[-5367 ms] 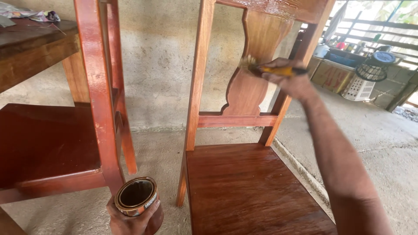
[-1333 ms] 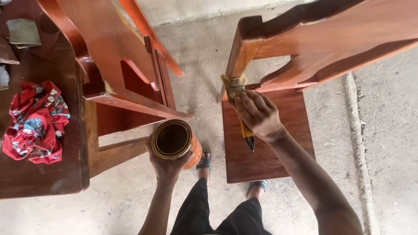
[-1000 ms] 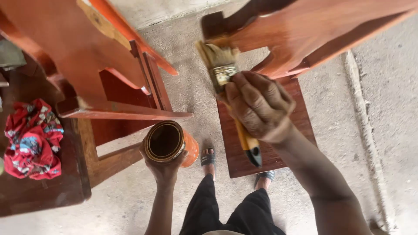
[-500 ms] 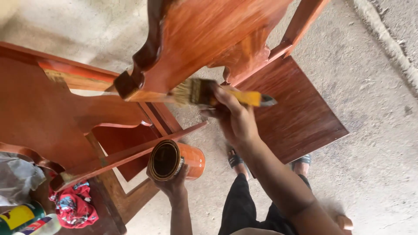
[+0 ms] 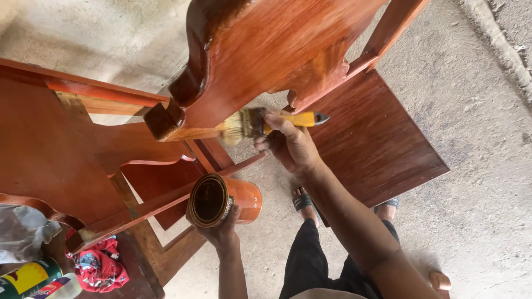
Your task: The person applies a dark wood finish to a wooden chair using a paintbrush. They start by coating the legs and seat, then move to the backrest and side rails, dipping the brush into a can of varnish as needed.
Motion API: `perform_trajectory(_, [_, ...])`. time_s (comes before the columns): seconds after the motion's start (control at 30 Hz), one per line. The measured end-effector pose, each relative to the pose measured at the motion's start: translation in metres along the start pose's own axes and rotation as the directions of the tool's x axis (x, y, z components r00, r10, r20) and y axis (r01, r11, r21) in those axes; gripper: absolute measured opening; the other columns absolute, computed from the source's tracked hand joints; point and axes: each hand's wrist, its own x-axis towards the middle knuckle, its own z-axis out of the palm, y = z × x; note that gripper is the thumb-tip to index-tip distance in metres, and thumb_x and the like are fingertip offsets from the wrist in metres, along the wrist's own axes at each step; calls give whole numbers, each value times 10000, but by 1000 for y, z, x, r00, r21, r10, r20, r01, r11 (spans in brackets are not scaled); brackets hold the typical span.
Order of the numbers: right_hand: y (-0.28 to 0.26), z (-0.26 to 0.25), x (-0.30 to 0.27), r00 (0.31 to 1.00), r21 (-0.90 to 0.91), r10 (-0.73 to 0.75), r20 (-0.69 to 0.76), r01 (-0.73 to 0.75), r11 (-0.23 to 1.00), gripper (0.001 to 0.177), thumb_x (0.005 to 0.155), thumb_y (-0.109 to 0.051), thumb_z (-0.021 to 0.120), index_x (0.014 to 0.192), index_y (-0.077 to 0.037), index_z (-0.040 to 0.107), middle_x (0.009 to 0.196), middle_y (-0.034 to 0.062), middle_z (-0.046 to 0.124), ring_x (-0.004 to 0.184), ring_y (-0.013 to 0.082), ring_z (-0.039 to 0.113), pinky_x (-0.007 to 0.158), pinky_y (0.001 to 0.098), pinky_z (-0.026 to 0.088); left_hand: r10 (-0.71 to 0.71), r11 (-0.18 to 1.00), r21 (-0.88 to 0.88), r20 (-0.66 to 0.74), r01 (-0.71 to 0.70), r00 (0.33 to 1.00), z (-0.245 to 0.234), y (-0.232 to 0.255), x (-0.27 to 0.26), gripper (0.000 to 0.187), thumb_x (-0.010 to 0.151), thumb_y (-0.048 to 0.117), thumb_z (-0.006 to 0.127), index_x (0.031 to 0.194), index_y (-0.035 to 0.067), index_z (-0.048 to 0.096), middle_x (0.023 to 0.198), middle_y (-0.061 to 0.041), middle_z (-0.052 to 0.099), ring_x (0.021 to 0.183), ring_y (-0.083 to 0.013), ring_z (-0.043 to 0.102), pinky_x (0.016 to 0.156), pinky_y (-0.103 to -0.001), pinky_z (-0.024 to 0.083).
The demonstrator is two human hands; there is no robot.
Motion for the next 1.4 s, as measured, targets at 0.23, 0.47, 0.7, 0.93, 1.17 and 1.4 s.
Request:
perform_trajectory(0.23, [42, -108, 28, 976, 6, 46, -213, -46, 999, 292, 921, -176, 684, 1077, 63, 628, 874, 155, 718, 655, 231, 726, 586, 336, 657, -2, 1000, -19, -42, 1, 999, -7, 1, 2, 983, 726, 378, 902, 1483, 27, 382, 1425, -153, 527, 1352, -297, 568, 1227, -491, 503])
perform_trajectory(0.47, [46, -75, 22, 901, -699, -325, -289, 34, 715, 235, 908, -125, 736, 1057, 55, 713, 867, 146, 736, 707, 205, 715, 602, 315, 633, -13, 998, -68, -44, 10, 999, -11, 0, 0, 976, 732, 330, 912, 1469, 2, 363, 1406, -167, 535, 1321, -301, 578, 1207, -487, 509])
perform_trajectory(0.7, [-6, -22, -7, 993, -416, -115, 2, 106, 903, 250, 946, -160, 704, 1088, 40, 656, 957, 157, 734, 832, 211, 747, 754, 342, 667, -12, 994, -109, -70, 5, 998, -18, -1, -5, 962, 739, 335, 940, 1435, 4, 364, 1429, -173, 528, 1328, -290, 562, 1199, -477, 487])
perform_trajectory(0.93, [45, -113, 25, 995, -195, -10, -101, -10, 981, 247, 961, -169, 697, 1069, 43, 630, 933, 167, 721, 812, 233, 743, 742, 366, 662, -4, 1000, 17, -98, 6, 995, -30, -11, -7, 952, 739, 400, 902, 1457, 14, 410, 1410, -155, 556, 1344, -271, 587, 1238, -463, 501])
perform_trajectory(1.17, [58, -124, -14, 901, -950, -419, 111, 220, 221, 123, 971, -103, 735, 1047, -11, 704, 896, 115, 734, 697, 179, 682, 600, 286, 571, -91, 988, -134, -143, 72, 986, -34, -2, -17, 968, 739, 383, 939, 1448, 44, 373, 1407, -125, 547, 1297, -240, 583, 1148, -430, 530])
perform_trajectory(1.4, [61, -115, -11, 421, -178, 203, 884, 704, -688, 226, 900, -184, 800, 1084, -78, 723, 1022, 74, 728, 788, 155, 658, 645, 270, 578, -105, 994, -28, -259, 102, 960, -53, -24, -53, 992, 661, 304, 953, 1427, 15, 393, 1335, -129, 579, 1222, -230, 607, 1090, -398, 529])
